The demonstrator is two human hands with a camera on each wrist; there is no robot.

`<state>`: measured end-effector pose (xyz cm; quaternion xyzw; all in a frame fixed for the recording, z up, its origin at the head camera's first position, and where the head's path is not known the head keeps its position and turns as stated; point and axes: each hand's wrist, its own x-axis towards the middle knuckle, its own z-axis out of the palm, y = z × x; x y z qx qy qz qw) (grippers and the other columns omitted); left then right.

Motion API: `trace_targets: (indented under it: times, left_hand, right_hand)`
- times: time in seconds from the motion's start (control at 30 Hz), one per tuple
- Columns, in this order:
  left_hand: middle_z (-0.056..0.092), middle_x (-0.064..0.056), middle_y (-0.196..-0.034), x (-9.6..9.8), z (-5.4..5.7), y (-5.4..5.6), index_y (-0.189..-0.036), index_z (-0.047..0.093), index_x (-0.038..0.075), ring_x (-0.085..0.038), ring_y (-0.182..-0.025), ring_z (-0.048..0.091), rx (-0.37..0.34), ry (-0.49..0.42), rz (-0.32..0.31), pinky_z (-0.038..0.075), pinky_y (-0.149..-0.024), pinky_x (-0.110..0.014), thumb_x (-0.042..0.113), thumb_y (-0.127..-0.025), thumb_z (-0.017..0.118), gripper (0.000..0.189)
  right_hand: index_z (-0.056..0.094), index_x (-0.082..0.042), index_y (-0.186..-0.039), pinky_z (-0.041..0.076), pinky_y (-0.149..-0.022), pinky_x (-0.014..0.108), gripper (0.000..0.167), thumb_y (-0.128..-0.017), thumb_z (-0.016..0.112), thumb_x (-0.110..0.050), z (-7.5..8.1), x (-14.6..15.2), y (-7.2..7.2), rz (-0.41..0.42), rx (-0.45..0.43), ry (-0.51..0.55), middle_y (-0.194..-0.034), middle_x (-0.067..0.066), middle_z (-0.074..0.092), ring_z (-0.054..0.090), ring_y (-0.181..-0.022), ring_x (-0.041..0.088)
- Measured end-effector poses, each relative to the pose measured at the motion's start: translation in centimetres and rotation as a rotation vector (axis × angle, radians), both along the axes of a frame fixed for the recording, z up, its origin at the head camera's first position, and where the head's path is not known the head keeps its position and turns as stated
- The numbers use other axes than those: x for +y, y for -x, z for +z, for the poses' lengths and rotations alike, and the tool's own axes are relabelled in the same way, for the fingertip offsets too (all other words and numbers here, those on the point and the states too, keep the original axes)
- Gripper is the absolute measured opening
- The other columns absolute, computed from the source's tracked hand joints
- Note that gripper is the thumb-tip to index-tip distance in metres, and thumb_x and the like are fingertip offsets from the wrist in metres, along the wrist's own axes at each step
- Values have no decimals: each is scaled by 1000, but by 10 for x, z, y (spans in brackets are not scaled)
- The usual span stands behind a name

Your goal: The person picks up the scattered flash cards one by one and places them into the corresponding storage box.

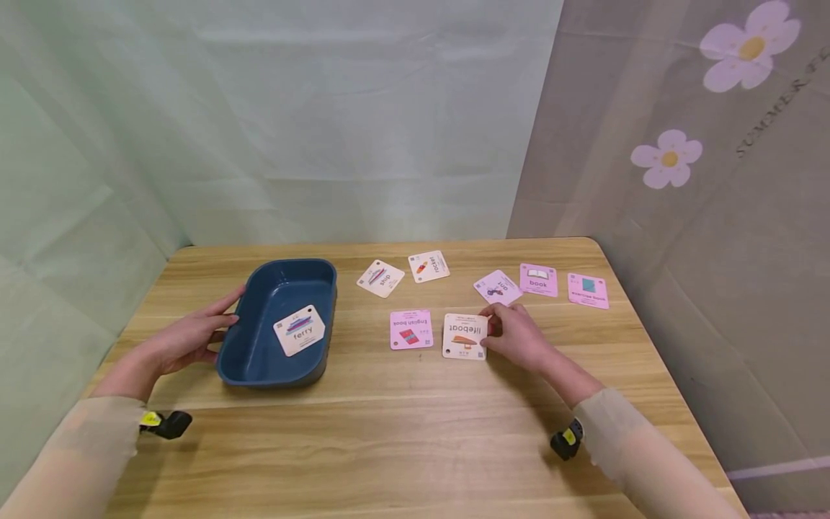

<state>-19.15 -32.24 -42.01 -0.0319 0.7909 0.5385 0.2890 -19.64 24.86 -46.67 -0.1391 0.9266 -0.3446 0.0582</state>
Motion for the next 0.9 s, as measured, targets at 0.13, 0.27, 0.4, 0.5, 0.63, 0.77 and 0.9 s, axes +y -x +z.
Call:
trace_targets:
  times: [0.13,0.27,0.4,0.5,0.63,0.77,0.9]
  left_hand:
    - [-6,-29,-167,0,0,0,-161,-7,45,-57,-145,21,0,1,-2,55,-85,-46,25,-113,34,66]
    - [-5,-29,-167,0,0,0,-161,-7,45,-56,-145,23,1,0,1,54,-84,-45,25,-113,34,66]
    - [-3,-29,-167,0,-1,0,-161,-6,45,-55,-144,25,1,0,5,54,-83,-44,26,-113,34,66]
    - [-1,-30,-167,0,-1,0,-161,-6,45,-55,-143,26,-1,1,7,55,-82,-44,26,-113,34,66]
    - [0,-30,-167,0,0,0,-161,-6,46,-55,-143,27,0,3,6,55,-83,-45,26,-113,35,66]
    - [-1,-30,-167,0,0,0,-161,-6,45,-55,-144,25,3,-5,1,55,-84,-45,26,-113,35,66]
    - [2,-30,-167,0,0,-2,-162,-6,43,-54,-143,27,2,-27,5,56,-82,-44,25,-113,34,66]
  right_hand:
    - [66,-2,-118,36,-85,42,32,-90,79,-8,2,1,0,-18,-7,38,-95,4,65,45,-100,27]
    - [70,-3,-113,35,-87,43,22,-93,76,-10,3,2,1,-24,27,54,-99,6,69,48,-104,29]
    - [72,-6,-107,32,-88,45,16,-93,76,-14,6,3,0,-44,64,42,-103,8,70,46,-106,31]
    - [72,-9,-104,33,-89,46,14,-93,76,-17,6,5,1,-55,91,18,-106,10,70,46,-108,32]
    - [72,-9,-101,34,-93,47,13,-93,76,-19,4,7,2,-56,119,0,-110,10,70,48,-111,33]
    - [72,-11,-96,33,-96,49,9,-93,76,-19,5,7,3,-50,136,-2,-112,11,70,49,-113,33]
    - [72,-13,-90,32,-99,51,8,-93,75,-19,7,6,2,-41,141,-2,-114,12,69,48,-116,35]
